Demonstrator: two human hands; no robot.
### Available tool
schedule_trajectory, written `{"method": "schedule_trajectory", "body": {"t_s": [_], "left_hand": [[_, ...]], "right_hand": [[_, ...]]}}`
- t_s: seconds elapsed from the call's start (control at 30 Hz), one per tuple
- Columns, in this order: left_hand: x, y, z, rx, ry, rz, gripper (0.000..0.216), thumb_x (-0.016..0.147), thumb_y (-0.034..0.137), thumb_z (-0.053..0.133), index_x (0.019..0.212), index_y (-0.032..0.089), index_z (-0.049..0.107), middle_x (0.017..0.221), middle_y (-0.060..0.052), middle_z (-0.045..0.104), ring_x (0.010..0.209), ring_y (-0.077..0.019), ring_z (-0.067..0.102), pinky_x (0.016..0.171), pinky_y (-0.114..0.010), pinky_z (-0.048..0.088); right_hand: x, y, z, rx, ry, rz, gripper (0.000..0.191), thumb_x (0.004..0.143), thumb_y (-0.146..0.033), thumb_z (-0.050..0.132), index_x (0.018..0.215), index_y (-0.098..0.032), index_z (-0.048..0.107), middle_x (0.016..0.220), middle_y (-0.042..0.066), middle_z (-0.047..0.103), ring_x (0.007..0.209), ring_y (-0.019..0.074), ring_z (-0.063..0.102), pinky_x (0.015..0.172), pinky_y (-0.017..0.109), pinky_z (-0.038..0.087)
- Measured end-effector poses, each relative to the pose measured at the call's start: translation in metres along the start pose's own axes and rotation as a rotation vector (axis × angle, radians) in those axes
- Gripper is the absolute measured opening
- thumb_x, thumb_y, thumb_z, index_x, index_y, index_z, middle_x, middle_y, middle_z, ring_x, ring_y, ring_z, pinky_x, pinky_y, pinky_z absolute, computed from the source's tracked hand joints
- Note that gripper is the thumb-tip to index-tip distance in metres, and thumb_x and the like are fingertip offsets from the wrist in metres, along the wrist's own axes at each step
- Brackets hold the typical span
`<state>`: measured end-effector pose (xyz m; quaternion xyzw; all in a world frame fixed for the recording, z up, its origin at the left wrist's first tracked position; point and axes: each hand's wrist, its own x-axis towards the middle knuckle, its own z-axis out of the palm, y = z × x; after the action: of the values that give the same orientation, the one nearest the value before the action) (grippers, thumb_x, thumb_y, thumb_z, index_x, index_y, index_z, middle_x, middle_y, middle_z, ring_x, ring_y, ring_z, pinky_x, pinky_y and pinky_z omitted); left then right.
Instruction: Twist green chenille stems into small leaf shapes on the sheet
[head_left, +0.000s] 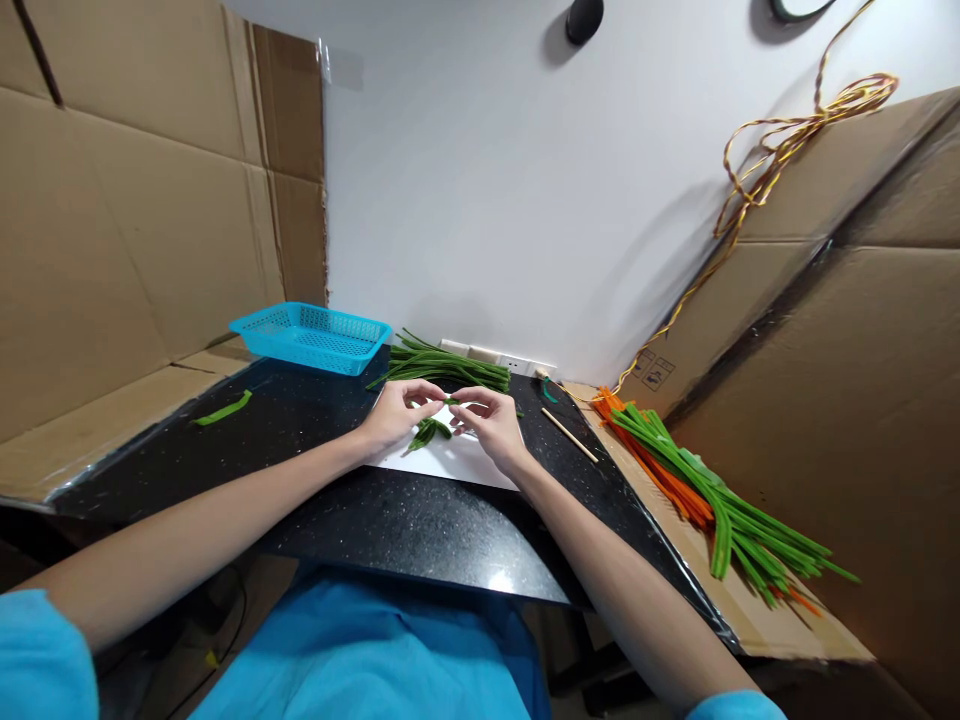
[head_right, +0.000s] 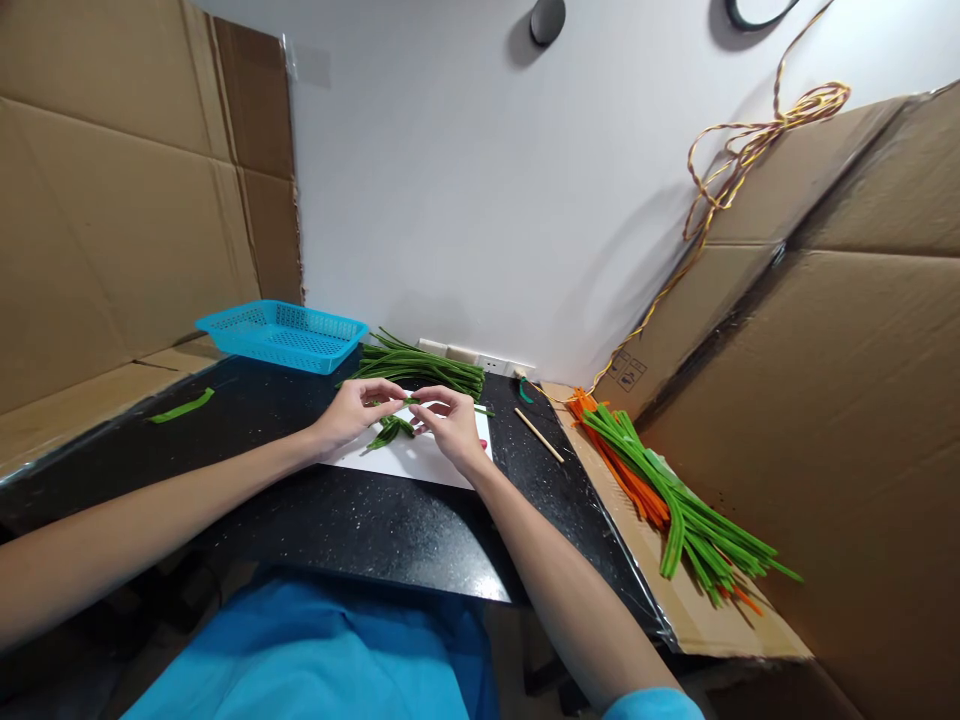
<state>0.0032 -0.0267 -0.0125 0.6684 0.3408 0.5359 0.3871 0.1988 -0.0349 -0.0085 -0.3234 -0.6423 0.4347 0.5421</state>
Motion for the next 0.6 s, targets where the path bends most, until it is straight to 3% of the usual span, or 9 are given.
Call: {"method": "schedule_trajectory", "body": {"t_s": [0.17, 0.4, 0.6], "left_hand": [[0.0001, -0.0014, -0.0009, 0.008, -0.006, 0.0, 0.019, 0.079, 0.031, 0.08, 0.09, 0.016, 0.079, 0.094, -0.009, 0.079, 0.084, -0.0212, 0.072, 0.079, -0.033, 0.054], [-0.0018, 0.0002, 0.0022, -0.031, -0.079, -0.031, 0.025, 0.082, 0.036, 0.079, 0.096, 0.016, 0.079, 0.097, -0.011, 0.08, 0.092, -0.0238, 0.074, 0.085, -0.035, 0.054], [-0.0027, 0.0017, 0.0047, -0.025, -0.078, -0.022, 0.026, 0.083, 0.04, 0.078, 0.091, 0.015, 0.078, 0.091, -0.01, 0.079, 0.085, -0.0223, 0.072, 0.08, -0.034, 0.054]], "right_hand": [[0.0004, -0.0014, 0.0006, -0.033, -0.001, -0.002, 0.037, 0.07, -0.049, 0.091, 0.087, -0.018, 0.078, 0.076, 0.004, 0.072, 0.062, 0.0166, 0.067, 0.055, 0.031, 0.059], [0.0004, -0.0016, 0.0005, -0.056, -0.013, -0.007, 0.037, 0.072, -0.05, 0.089, 0.087, -0.018, 0.078, 0.08, 0.005, 0.074, 0.06, 0.0161, 0.066, 0.052, 0.03, 0.058], [-0.0007, -0.0032, 0.0028, -0.028, -0.011, 0.021, 0.041, 0.081, -0.058, 0.08, 0.088, -0.017, 0.077, 0.084, 0.006, 0.073, 0.061, 0.0155, 0.065, 0.052, 0.029, 0.057]]}}
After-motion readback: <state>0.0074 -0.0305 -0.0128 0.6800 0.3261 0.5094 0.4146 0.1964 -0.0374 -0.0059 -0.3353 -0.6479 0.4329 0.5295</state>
